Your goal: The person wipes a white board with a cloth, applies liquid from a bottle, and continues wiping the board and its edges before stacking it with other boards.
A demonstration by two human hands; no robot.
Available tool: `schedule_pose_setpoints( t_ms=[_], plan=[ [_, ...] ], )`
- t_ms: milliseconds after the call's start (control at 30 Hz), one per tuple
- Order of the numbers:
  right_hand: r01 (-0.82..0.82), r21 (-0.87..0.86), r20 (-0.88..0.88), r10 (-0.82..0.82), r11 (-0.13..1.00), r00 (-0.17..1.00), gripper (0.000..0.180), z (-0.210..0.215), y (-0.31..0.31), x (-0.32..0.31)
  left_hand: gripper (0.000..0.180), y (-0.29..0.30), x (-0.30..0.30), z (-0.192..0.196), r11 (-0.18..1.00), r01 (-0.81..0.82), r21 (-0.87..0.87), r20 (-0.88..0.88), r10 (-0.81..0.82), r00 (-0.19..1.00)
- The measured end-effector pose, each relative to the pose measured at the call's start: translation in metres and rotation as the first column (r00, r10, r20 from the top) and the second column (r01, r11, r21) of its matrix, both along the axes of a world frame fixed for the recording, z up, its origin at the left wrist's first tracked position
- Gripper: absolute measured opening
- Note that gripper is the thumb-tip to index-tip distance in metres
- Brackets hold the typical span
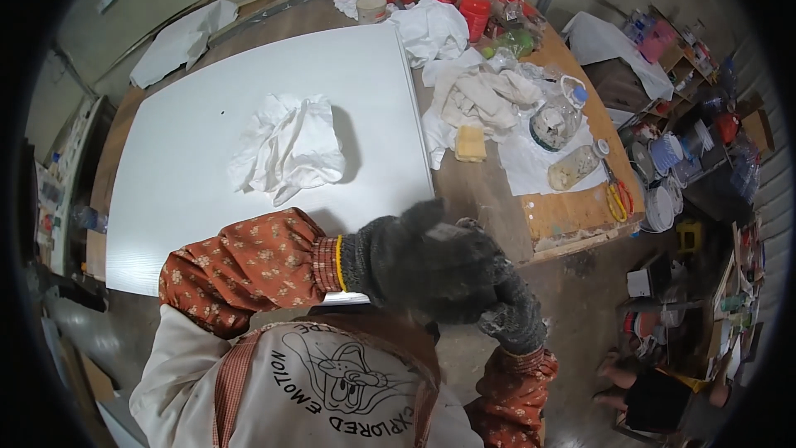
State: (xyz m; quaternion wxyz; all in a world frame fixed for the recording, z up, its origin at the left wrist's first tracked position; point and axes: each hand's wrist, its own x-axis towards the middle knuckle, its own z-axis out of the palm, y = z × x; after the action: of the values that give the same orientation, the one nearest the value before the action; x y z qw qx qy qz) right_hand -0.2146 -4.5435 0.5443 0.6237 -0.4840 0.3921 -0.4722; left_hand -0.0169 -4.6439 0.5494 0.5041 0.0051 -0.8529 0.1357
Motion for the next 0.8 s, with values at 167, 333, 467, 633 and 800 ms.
schedule_pose_setpoints(
  t_ms=[167, 333, 467, 633, 800],
  plan=[
    [0.025, -0.576, -0.585, -0.433, 0.817, 0.685, 0.076, 0.001, -0.015, 0.003, 0.067, -0.033, 0.054, 0.044, 0.911, -0.391, 0.129, 0.157, 0.370, 0.916],
    [0.127, -0.384, -0.628, -0.360, 0.914, 0.690, 0.060, 0.023, -0.057, 0.059, 0.072, -0.049, 0.189, 0.028, 0.566, -0.811, 0.144, 0.560, 0.629, 0.539],
    [-0.411, -0.626, -0.773, -0.594, 0.663, 0.220, 0.057, -0.002, -0.112, 0.093, 0.072, -0.036, 0.223, -0.018, 0.477, -0.859, 0.185, 0.611, 0.629, 0.480],
    [-0.455, -0.684, -0.714, -0.652, 0.570, 0.256, 0.043, -0.023, -0.294, 0.130, 0.068, -0.027, 0.215, -0.017, 0.512, -0.805, 0.298, 0.558, 0.591, 0.582],
    [-0.305, -0.610, -0.773, -0.634, 0.731, 0.029, 0.039, -0.022, -0.471, 0.167, 0.064, -0.030, 0.202, -0.025, 0.536, -0.763, 0.361, 0.515, 0.568, 0.642]
  ],
)
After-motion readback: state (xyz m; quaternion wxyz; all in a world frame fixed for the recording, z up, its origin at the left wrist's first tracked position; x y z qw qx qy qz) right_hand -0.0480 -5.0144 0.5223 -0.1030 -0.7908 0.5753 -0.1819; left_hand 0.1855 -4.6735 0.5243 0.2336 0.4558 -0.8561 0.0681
